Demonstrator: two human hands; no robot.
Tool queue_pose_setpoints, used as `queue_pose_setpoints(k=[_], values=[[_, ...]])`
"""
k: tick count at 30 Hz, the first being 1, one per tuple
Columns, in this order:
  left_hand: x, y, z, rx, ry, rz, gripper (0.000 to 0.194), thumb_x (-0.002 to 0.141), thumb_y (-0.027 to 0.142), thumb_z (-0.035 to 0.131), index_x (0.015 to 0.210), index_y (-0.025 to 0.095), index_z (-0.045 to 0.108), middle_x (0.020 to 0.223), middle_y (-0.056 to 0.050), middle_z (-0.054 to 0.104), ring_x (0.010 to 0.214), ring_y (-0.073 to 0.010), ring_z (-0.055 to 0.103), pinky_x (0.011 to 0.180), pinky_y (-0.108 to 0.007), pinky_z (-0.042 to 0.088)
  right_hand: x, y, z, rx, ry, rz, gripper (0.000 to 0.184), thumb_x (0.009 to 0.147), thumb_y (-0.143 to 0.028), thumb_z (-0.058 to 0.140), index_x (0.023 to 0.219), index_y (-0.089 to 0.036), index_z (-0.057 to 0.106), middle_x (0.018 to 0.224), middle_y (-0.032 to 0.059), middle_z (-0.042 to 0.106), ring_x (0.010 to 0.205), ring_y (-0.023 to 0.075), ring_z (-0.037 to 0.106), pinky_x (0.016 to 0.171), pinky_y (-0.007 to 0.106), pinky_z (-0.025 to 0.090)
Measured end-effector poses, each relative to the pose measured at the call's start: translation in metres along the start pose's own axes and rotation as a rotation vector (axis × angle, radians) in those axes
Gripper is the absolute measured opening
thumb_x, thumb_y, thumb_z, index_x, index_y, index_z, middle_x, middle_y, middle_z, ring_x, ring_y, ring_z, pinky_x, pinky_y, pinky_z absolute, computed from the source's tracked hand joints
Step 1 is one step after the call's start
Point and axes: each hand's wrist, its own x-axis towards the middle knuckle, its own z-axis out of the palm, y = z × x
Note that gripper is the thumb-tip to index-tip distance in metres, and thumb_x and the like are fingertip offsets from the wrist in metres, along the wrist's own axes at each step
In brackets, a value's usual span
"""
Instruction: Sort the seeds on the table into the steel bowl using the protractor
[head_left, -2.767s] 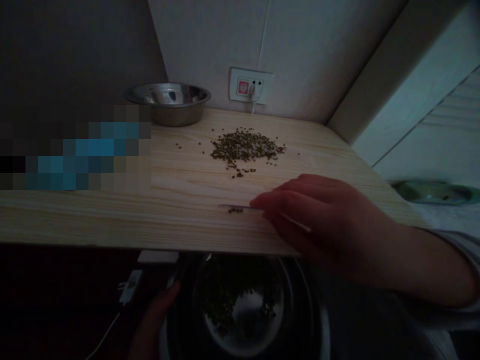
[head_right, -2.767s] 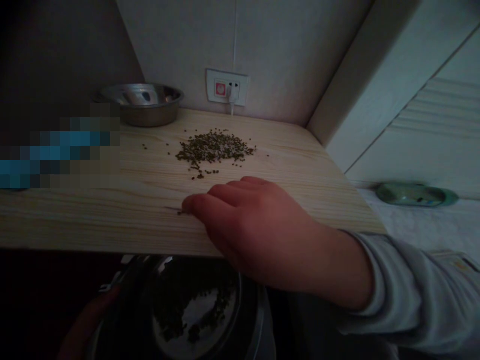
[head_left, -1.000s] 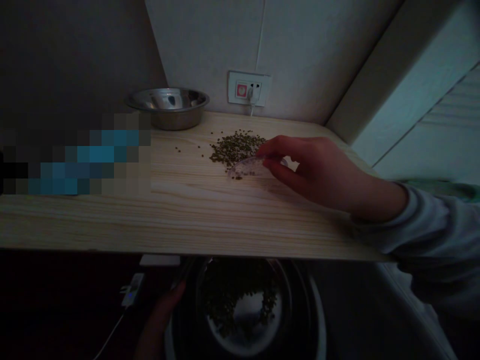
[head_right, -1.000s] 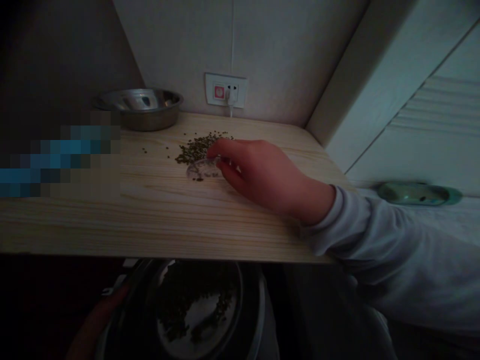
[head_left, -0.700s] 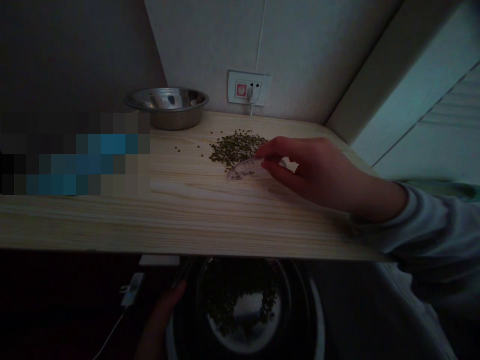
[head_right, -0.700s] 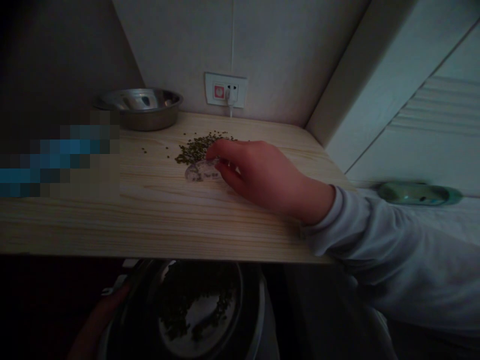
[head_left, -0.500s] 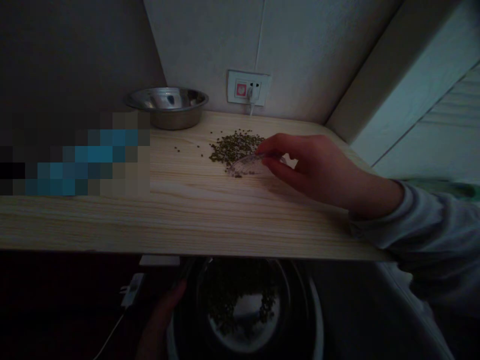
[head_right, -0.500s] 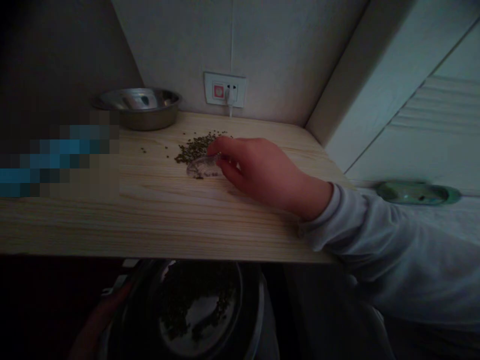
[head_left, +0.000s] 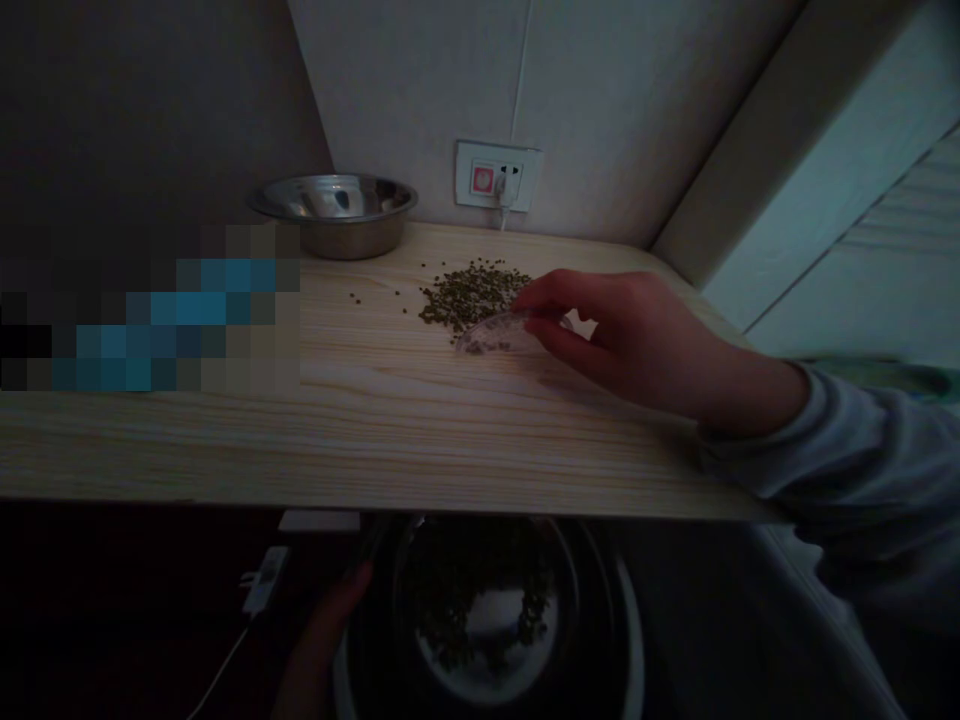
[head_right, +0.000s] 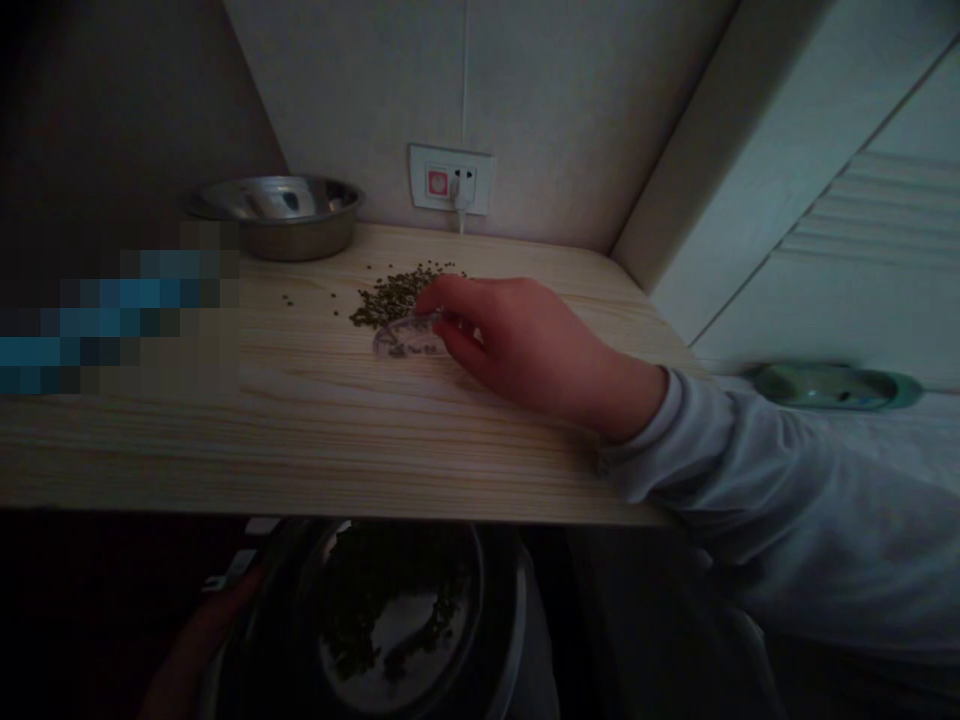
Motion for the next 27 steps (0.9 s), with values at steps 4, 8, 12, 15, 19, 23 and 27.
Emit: queue_pose_setpoints(k=[4, 8, 12, 15, 19, 23, 27], values=[[-0.01, 0.003, 0.008, 0.032, 0.056, 0.013, 0.033, 0.062, 0.022, 0.055, 0.095, 0.019, 0.059, 0.074, 0.0, 0.068, 0.107, -0.029, 0.038, 0.089, -0.046, 0.03, 0.0, 0.001, 0.001, -0.009, 0.013, 0.02, 0.024, 0.076, -0.021, 0.04, 0.097, -0.019, 0.051, 0.08, 0.0013, 0.059, 0.065, 0.0102, 0.052, 0.057, 0.023, 0.037], [-0.018, 0.007, 0.006, -0.028, -0.003, 0.029, 0.03, 0.061, 0.021, 0.057, 0.091, 0.019, 0.06, 0.071, 0.0, 0.068, 0.11, -0.0281, 0.035, 0.089, -0.045, 0.03, 0.0, 0.002, 0.002, -0.015, 0.019, 0.031, 0.024, 0.076, -0.022, 0.04, 0.097, -0.019, 0.051, 0.079, 0.001, 0.059, 0.063, 0.0099, 0.051, 0.056, 0.023, 0.037], [-0.025, 0.007, 0.001, -0.133, -0.078, 0.061, 0.025, 0.061, 0.022, 0.057, 0.086, 0.021, 0.061, 0.071, 0.001, 0.068, 0.11, -0.0278, 0.036, 0.087, -0.045, 0.035, 0.0, 0.001, 0.001, -0.018, 0.023, 0.035, 0.024, 0.076, -0.023, 0.04, 0.097, -0.019, 0.051, 0.079, 0.0009, 0.059, 0.062, 0.0097, 0.051, 0.056, 0.023, 0.037], [-0.032, 0.007, 0.003, -0.191, -0.124, 0.081, 0.022, 0.061, 0.021, 0.057, 0.082, 0.02, 0.062, 0.069, 0.0, 0.068, 0.108, -0.0284, 0.038, 0.085, -0.045, 0.036, 0.0, 0.0, 0.0, -0.015, 0.02, 0.038, 0.024, 0.076, -0.024, 0.04, 0.097, -0.019, 0.051, 0.079, 0.0008, 0.059, 0.061, 0.0095, 0.05, 0.056, 0.023, 0.036], [-0.043, 0.006, 0.009, -0.235, -0.155, 0.136, 0.017, 0.062, 0.02, 0.055, 0.078, 0.02, 0.062, 0.07, -0.001, 0.068, 0.108, -0.028, 0.04, 0.085, -0.045, 0.036, 0.0, -0.001, 0.001, -0.005, 0.003, 0.032, 0.023, 0.077, -0.024, 0.04, 0.096, -0.019, 0.051, 0.077, 0.0005, 0.059, 0.062, 0.0097, 0.05, 0.056, 0.023, 0.036], [-0.046, 0.006, 0.012, -0.241, -0.17, 0.154, 0.014, 0.064, 0.025, 0.054, 0.076, 0.023, 0.062, 0.069, 0.001, 0.068, 0.104, -0.0264, 0.044, 0.084, -0.043, 0.038, 0.0, 0.0, 0.002, 0.001, 0.004, 0.036, 0.023, 0.077, -0.024, 0.04, 0.096, -0.019, 0.051, 0.077, 0.0007, 0.058, 0.061, 0.0094, 0.05, 0.056, 0.023, 0.036], [-0.041, 0.008, 0.011, -0.175, -0.136, 0.138, 0.009, 0.061, 0.027, 0.059, 0.067, 0.022, 0.063, 0.056, 0.002, 0.066, 0.1, -0.0269, 0.048, 0.083, -0.041, 0.039, 0.0, 0.0, 0.0, 0.018, 0.033, 0.043, 0.024, 0.077, -0.024, 0.04, 0.097, -0.018, 0.051, 0.078, 0.0012, 0.058, 0.061, 0.009, 0.049, 0.055, 0.022, 0.036]])
